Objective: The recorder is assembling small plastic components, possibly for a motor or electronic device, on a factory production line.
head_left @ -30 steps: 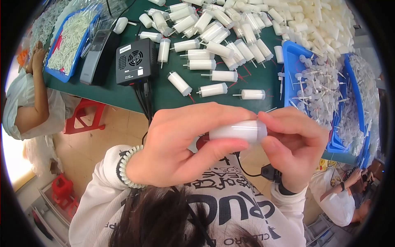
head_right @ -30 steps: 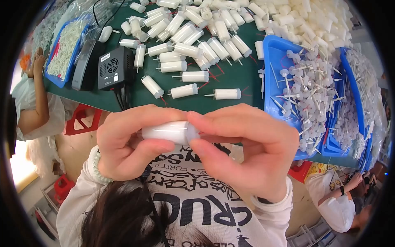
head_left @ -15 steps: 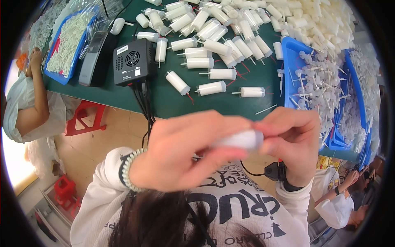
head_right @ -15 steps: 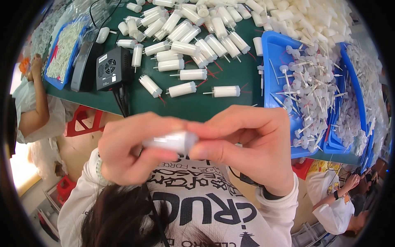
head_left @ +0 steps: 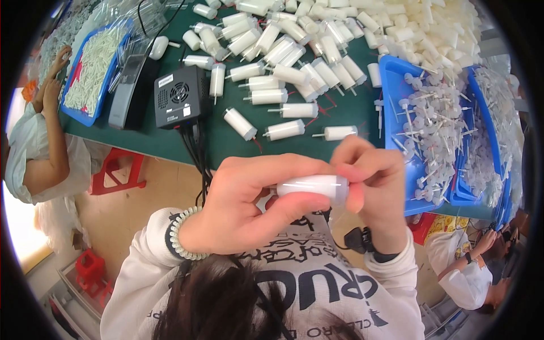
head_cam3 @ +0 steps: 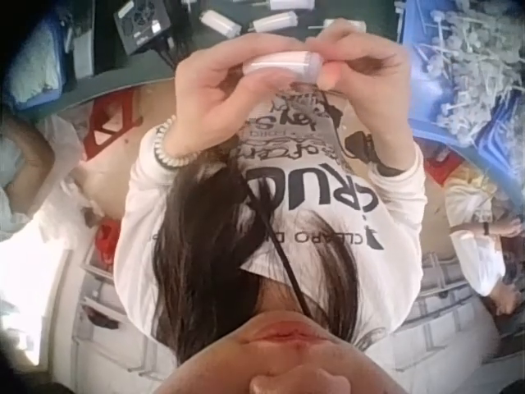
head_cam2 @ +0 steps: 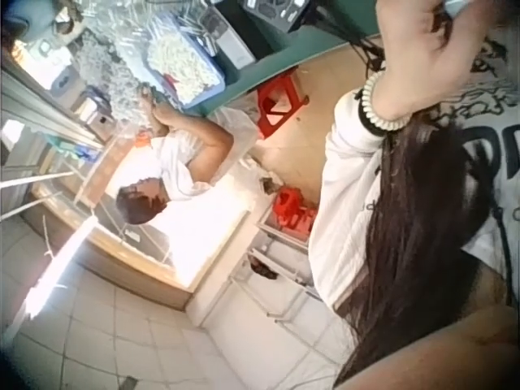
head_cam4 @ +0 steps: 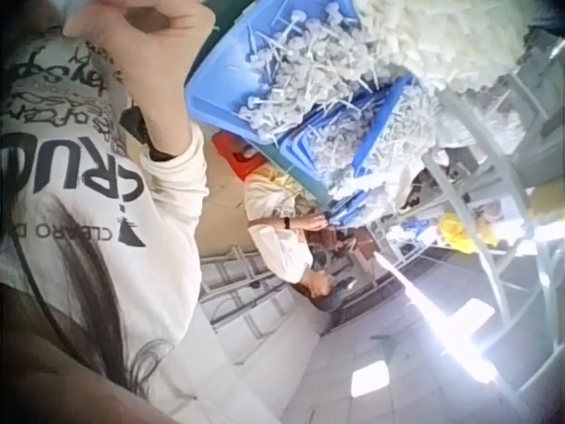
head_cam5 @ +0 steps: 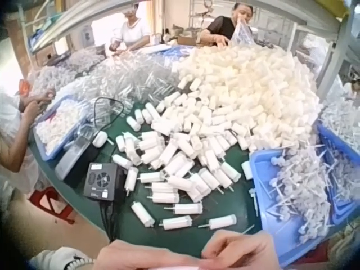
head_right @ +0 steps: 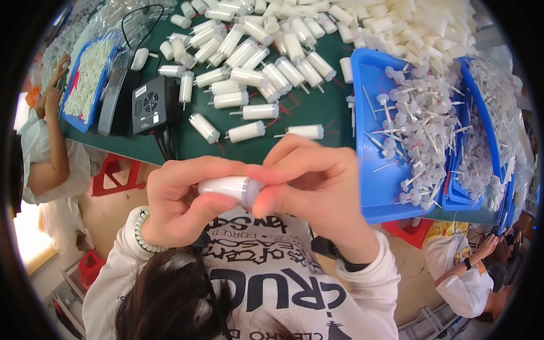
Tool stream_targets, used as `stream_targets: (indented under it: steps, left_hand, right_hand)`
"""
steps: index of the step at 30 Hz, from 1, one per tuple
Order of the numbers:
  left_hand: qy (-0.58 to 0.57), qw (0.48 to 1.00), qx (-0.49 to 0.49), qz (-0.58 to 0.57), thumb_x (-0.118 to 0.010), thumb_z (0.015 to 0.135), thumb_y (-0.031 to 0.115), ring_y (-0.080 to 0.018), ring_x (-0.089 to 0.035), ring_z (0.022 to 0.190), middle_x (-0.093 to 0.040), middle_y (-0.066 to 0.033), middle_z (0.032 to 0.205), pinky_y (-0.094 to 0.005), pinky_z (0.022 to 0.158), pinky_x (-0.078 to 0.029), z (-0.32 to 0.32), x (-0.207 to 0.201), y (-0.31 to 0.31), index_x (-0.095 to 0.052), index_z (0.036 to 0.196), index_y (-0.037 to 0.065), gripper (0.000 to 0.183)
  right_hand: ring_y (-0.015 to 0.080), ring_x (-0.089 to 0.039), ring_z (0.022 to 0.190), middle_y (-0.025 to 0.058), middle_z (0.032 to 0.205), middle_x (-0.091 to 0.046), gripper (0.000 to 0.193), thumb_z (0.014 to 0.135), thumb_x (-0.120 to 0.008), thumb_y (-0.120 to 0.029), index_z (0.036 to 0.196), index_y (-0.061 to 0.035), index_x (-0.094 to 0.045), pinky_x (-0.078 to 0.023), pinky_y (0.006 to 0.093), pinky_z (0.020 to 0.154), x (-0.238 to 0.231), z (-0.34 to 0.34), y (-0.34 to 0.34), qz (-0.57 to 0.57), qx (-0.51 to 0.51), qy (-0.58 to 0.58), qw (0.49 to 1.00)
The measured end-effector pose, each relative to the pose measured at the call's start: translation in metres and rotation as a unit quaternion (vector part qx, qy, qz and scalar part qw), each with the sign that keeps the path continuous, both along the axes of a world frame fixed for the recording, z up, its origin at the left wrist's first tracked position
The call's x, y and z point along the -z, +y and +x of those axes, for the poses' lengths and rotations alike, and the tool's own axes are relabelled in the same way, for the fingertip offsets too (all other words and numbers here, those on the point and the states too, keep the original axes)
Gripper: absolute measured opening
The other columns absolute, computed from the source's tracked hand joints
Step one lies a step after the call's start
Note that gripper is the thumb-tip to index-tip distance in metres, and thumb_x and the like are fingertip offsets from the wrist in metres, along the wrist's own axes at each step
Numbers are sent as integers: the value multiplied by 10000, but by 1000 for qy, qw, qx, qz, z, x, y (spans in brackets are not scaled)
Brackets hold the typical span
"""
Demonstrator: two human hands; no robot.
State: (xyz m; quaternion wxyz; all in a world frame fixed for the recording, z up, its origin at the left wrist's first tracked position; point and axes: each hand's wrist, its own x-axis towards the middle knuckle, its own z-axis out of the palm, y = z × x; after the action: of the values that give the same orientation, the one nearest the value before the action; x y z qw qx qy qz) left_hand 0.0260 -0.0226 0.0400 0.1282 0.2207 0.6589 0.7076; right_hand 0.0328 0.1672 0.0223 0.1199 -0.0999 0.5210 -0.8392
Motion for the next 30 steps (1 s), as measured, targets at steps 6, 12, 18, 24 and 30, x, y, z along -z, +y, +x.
stream_targets:
  steps: [6, 12, 18, 24, 30]
  left_hand:
    - [3, 997, -76, -16, -574, 858, 80, -66, -556, 703, -627, -50, 846, -196, 593, -433, -41, 17, 5, -593, 1033, -20, 203]
    - [140, 909, -177, -351, -520, 857, 31, -161, -587, 818, -589, -117, 1004, -271, 719, -450, -84, 41, -26, -538, 1165, 26, 308]
    - [339, 726, -168, -575, -562, 842, 146, -359, -413, 1112, -383, -198, 1255, -432, 930, -352, -84, 56, -24, -348, 1328, 11, 548]
    - [346, 702, -214, -585, -567, 847, 189, -367, -393, 1146, -370, -203, 1281, -445, 960, -326, -86, 60, -25, -344, 1337, 27, 562]
    - [365, 728, -235, -530, -604, 800, 156, -381, -386, 1142, -381, -229, 1257, -453, 970, -312, -75, 38, -21, -388, 1288, -8, 558]
  right_hand:
    - [81, -530, 701, 31, 825, -571, 360, 851, -634, -194, 1145, 6, -572, -444, 202, 561, -12, -28, 2, 34, 24, -65, 997]
    - [194, -548, 848, 73, 988, -551, 418, 696, -685, -150, 1108, -131, -612, -450, 313, 759, -18, -112, 76, 720, 43, 324, 611]
    - [257, -540, 942, 91, 962, -563, 276, 628, -699, -187, 884, -96, -650, -444, 365, 798, 7, -143, 70, 848, -14, 354, 394]
    - [258, -510, 1002, 71, 969, -565, 282, 608, -732, -296, 807, -107, -667, -438, 386, 802, 2, -140, 79, 769, 64, 324, 548]
    - [260, -512, 996, 48, 1075, -547, 231, 634, -707, -223, 833, -123, -644, -402, 385, 856, 10, -129, 72, 814, 6, 331, 477]
